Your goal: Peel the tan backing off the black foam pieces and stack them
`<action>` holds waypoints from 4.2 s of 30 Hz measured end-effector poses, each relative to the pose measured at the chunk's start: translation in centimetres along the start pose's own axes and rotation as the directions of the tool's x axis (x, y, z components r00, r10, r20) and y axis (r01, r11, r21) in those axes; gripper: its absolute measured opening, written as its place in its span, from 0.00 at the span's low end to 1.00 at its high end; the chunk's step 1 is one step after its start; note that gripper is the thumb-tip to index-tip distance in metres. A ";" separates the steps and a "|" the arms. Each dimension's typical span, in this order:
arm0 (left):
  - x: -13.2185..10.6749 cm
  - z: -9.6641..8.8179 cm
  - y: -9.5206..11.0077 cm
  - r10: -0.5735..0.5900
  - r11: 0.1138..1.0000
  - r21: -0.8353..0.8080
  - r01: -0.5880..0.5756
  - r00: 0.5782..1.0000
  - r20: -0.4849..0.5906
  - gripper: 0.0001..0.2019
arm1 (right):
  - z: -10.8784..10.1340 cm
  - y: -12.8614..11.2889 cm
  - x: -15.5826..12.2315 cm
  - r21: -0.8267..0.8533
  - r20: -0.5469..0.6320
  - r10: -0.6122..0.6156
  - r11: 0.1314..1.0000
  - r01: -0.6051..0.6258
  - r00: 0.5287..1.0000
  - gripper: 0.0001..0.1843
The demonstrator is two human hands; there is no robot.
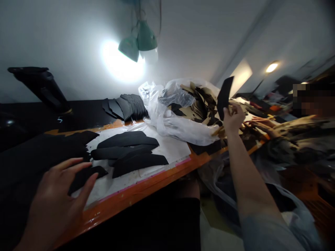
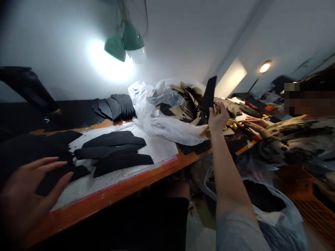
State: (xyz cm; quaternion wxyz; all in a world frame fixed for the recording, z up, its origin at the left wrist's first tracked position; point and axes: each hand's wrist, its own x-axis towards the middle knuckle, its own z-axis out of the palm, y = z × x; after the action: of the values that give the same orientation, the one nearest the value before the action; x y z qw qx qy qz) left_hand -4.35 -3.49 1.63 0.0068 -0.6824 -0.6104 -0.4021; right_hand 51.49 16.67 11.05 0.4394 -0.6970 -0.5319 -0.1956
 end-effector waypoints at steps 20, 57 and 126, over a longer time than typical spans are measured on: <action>1.8 3.9 10.5 0.256 0.810 -0.560 0.176 0.752 0.607 0.14 | -10.2 -16.7 -19.7 0.598 0.776 -0.387 0.703 -0.385 0.498 0.09; 0.5 3.0 7.9 0.480 0.672 -0.740 0.022 0.748 0.458 0.49 | -10.6 -15.6 -25.2 0.499 0.865 -0.367 0.704 -0.505 0.343 0.19; -0.6 6.6 3.7 -0.421 0.906 0.151 0.396 0.881 0.216 0.22 | 0.5 -11.0 -22.6 0.308 0.812 -0.279 0.951 0.029 0.512 0.16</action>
State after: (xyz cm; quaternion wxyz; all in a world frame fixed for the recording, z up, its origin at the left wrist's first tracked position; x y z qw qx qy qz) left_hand 2.38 -1.64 -1.44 -0.1181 -0.5809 -0.7566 -0.2760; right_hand 33.24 4.75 -1.55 0.1918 -0.5903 -0.7583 0.1995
